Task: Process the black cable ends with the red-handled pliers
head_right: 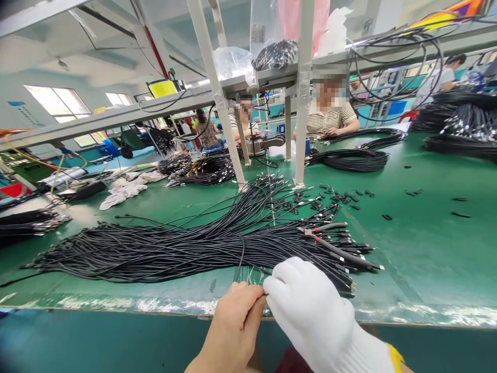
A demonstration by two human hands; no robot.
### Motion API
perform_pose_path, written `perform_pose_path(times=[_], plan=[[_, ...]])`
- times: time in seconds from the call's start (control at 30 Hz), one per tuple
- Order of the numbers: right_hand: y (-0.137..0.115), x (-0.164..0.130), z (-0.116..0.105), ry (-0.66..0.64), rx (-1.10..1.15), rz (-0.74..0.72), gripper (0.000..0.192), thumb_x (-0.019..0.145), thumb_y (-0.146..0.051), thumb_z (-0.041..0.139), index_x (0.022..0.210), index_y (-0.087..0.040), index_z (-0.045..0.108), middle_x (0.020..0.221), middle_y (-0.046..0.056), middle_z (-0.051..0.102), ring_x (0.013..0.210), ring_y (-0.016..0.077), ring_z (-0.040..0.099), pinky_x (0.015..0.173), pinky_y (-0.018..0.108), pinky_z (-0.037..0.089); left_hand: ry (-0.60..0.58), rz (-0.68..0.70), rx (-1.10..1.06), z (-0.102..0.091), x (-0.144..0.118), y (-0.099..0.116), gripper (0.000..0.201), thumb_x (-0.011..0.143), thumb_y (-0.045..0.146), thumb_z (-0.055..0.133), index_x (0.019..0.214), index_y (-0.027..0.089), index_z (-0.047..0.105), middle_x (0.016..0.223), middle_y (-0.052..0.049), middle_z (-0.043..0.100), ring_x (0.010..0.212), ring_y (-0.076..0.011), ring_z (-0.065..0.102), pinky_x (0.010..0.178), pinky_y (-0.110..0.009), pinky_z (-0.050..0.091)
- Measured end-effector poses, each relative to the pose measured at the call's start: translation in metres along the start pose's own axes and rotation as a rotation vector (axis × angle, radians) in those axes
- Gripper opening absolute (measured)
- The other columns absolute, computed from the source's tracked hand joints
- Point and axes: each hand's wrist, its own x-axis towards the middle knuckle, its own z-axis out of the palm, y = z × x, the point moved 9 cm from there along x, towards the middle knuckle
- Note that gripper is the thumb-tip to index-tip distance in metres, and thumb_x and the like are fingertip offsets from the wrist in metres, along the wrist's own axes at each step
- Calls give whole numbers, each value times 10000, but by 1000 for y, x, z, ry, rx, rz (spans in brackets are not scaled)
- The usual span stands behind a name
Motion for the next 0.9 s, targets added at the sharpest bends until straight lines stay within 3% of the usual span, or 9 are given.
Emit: perform_pose_path(times=[0.1,0.2,0.3,0.57,0.73,0.9], plan=[[-10,2,1,64,-147,-40,323,856,-49,450,595,-210,550,625,27,538,592,180,516,570,321,406,64,126,125,-1,0,12,281,966,82,373,773,218,524,636,8,596,579,-173,461,616,-322,335],[-14,3,-3,129,-202,-41,314,788,-10,423,573,-211,533,607,38,537,588,187,512,575,324,403,59,181,203,-2,2,22,303,932,27,377,721,217,481,595,15,563,547,-162,440,596,-310,330],[-13,2,-5,131,-115,-27,283,804,-33,438,615,-199,569,633,37,548,612,180,534,577,307,420,50,141,187,-3,4,22,305,935,26,378,720,218,477,602,16,570,551,-159,453,605,-304,341],[13,-14,11,25,162,214,202,837,-62,480,793,-225,591,753,-27,575,689,98,573,630,201,472,38,15,36,7,1,7,295,996,138,362,775,222,538,664,3,613,615,-183,487,665,-336,352],[24,-27,17,6,233,329,157,842,-115,511,847,-255,583,783,-49,598,664,83,593,594,173,488,-13,21,32,12,3,14,287,1000,132,372,787,220,543,697,-5,646,642,-186,520,687,-343,368],[32,-38,14,47,232,362,158,855,-130,512,893,-260,594,837,-23,644,682,114,626,577,205,509,82,73,81,14,4,18,285,1001,143,366,781,229,526,679,-8,643,612,-192,519,674,-349,366]])
